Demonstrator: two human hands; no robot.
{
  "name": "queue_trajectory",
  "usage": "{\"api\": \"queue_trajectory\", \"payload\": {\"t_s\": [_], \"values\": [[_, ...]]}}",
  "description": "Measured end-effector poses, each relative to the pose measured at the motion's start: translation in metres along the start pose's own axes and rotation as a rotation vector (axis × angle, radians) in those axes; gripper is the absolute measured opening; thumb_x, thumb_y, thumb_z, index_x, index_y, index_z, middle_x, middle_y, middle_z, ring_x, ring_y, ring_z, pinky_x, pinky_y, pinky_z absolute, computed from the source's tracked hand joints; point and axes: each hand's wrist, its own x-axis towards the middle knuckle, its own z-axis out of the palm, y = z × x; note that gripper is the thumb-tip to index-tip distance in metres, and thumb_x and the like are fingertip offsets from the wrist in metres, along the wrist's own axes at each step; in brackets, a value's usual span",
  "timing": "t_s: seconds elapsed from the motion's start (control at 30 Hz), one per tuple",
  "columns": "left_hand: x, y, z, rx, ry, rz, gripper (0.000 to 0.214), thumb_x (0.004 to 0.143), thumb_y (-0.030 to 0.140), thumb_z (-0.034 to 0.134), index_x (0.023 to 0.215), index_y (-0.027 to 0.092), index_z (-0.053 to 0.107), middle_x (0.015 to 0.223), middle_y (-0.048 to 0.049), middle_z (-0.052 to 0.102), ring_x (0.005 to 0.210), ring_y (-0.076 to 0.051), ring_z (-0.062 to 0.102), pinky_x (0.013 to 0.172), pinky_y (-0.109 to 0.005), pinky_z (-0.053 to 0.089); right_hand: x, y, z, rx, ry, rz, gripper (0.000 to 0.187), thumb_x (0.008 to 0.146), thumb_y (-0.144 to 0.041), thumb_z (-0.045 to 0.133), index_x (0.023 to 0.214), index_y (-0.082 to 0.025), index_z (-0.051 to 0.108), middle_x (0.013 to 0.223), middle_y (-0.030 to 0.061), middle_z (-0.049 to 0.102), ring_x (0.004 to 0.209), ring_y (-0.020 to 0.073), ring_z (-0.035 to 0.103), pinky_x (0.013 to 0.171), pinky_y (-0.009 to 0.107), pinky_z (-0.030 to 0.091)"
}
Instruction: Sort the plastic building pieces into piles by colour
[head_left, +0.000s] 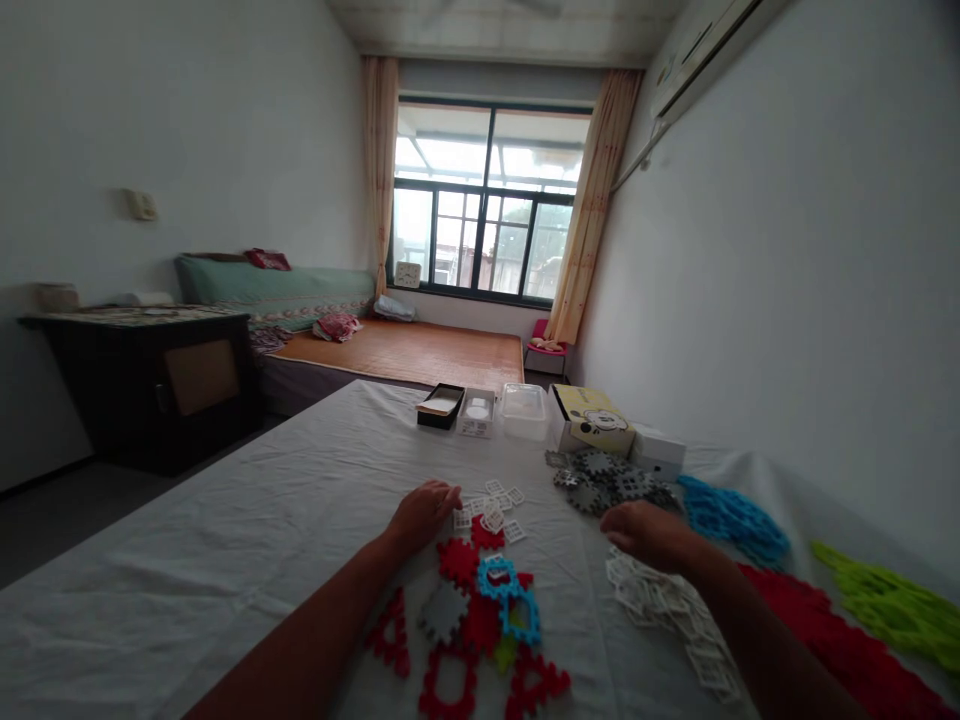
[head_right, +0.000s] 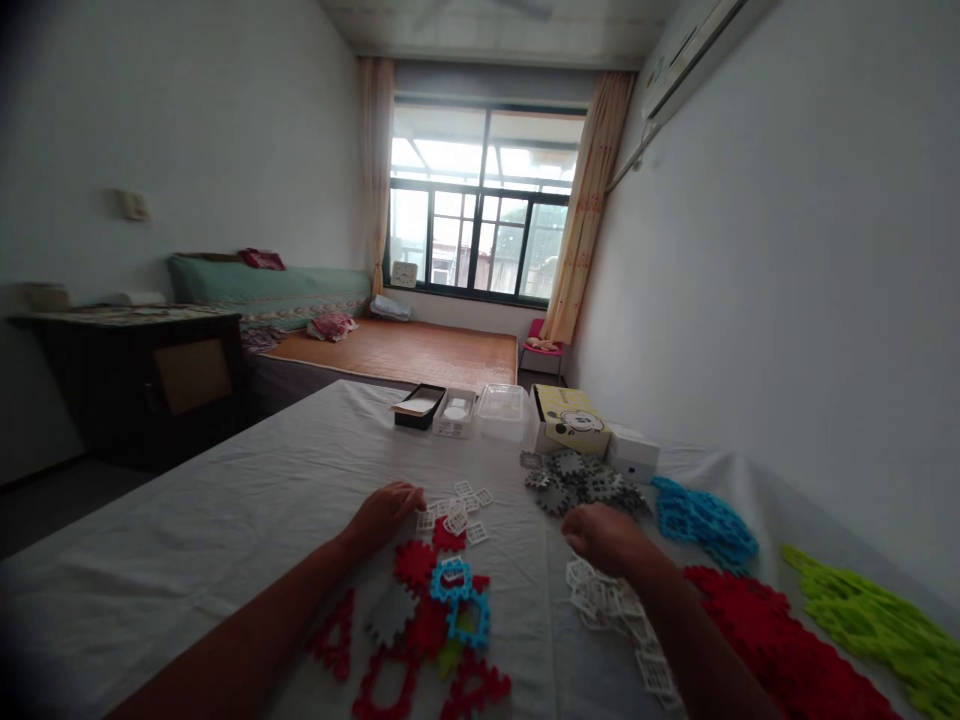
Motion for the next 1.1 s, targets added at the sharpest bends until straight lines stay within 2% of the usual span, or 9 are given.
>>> {"api": "queue_trajectory", "payload": {"t_s": [0.17, 0.3, 0.4, 0.53, 0.7, 0.8, 0.9, 0.97, 1.1], "values": [[-0.001, 0.000, -0.001, -0.003, 0.012, -0.017, 0.052, 0.094, 0.041, 0.025, 0.074, 0.022, 0.069, 0.080, -0.0027, 0.069, 0.085, -0.016, 0.061, 0.082, -0.026, 0.043, 0.034, -0.062, -0.005, 0.106, 0.106, -0.153, 0.030, 0.083, -0.028, 0.045, 0.103, -0.023, 0.066, 0.090, 0.0049, 0.071, 0.076, 0.0180, 0.064, 0.072, 0.028, 0.044], [-0.001, -0.001, -0.002, -0.017, 0.013, -0.030, 0.052, 0.094, 0.041, 0.026, 0.075, 0.022, 0.070, 0.081, -0.0033, 0.069, 0.085, -0.016, 0.061, 0.082, -0.026, 0.043, 0.057, -0.106, 0.034, 0.152, 0.045, -0.333, 0.031, 0.080, -0.027, 0.053, 0.109, -0.022, 0.064, 0.107, 0.0065, 0.066, 0.093, 0.0190, 0.061, 0.084, 0.029, 0.043], [-0.001, -0.001, -0.002, -0.005, -0.003, -0.026, 0.052, 0.094, 0.041, 0.025, 0.075, 0.022, 0.070, 0.080, -0.0033, 0.069, 0.084, -0.016, 0.060, 0.083, -0.027, 0.042, 0.064, -0.118, 0.067, 0.156, -0.004, -0.354, 0.041, 0.074, -0.027, 0.062, 0.114, -0.022, 0.061, 0.115, 0.0081, 0.061, 0.106, 0.0222, 0.055, 0.092, 0.032, 0.040], [0.000, 0.000, 0.000, 0.014, -0.021, -0.017, 0.053, 0.095, 0.040, 0.024, 0.074, 0.021, 0.069, 0.080, -0.0027, 0.069, 0.084, -0.015, 0.060, 0.083, -0.025, 0.042, 0.063, -0.117, 0.085, 0.239, -0.008, -0.311, 0.031, 0.074, -0.024, 0.061, 0.105, -0.022, 0.065, 0.103, 0.0073, 0.062, 0.093, 0.0189, 0.059, 0.084, 0.028, 0.044], [0.001, -0.002, 0.003, 0.023, -0.026, -0.002, 0.052, 0.095, 0.040, 0.024, 0.074, 0.022, 0.068, 0.079, -0.0023, 0.068, 0.083, -0.015, 0.060, 0.082, -0.025, 0.042, 0.054, -0.107, 0.086, 0.271, 0.054, -0.310, 0.025, 0.075, -0.024, 0.060, 0.100, -0.022, 0.066, 0.100, 0.0061, 0.060, 0.088, 0.0164, 0.059, 0.081, 0.026, 0.044], [0.000, -0.003, 0.002, 0.030, -0.029, -0.003, 0.052, 0.095, 0.039, 0.024, 0.074, 0.022, 0.068, 0.079, -0.0024, 0.068, 0.083, -0.015, 0.060, 0.081, -0.025, 0.042, 0.053, -0.102, 0.083, 0.311, 0.029, -0.270, 0.033, 0.071, -0.019, 0.063, 0.104, -0.023, 0.064, 0.100, 0.0050, 0.060, 0.081, 0.0140, 0.060, 0.078, 0.025, 0.046], [0.000, -0.003, 0.000, 0.030, -0.026, -0.018, 0.053, 0.095, 0.040, 0.023, 0.075, 0.021, 0.068, 0.080, -0.0026, 0.068, 0.084, -0.015, 0.060, 0.082, -0.025, 0.042, 0.046, -0.094, 0.073, 0.345, 0.034, -0.214, 0.042, 0.068, -0.022, 0.067, 0.109, -0.021, 0.060, 0.096, 0.0042, 0.063, 0.072, 0.0132, 0.060, 0.072, 0.026, 0.047], [0.000, -0.002, -0.001, 0.030, -0.028, -0.023, 0.053, 0.095, 0.040, 0.023, 0.075, 0.021, 0.069, 0.081, -0.0023, 0.068, 0.085, -0.015, 0.060, 0.083, -0.025, 0.041, 0.033, -0.081, 0.060, 0.319, 0.050, -0.184, 0.036, 0.071, -0.028, 0.066, 0.105, -0.019, 0.061, 0.094, 0.0049, 0.065, 0.072, 0.0146, 0.061, 0.071, 0.027, 0.047], [0.000, -0.001, -0.002, 0.032, -0.023, -0.009, 0.053, 0.095, 0.040, 0.023, 0.075, 0.022, 0.068, 0.080, -0.0018, 0.068, 0.085, -0.015, 0.060, 0.083, -0.025, 0.041, -0.007, -0.032, 0.028, 0.176, -0.034, -0.099, 0.029, 0.075, -0.037, 0.060, 0.099, -0.021, 0.064, 0.094, 0.0062, 0.068, 0.074, 0.0175, 0.063, 0.070, 0.030, 0.048]]}}
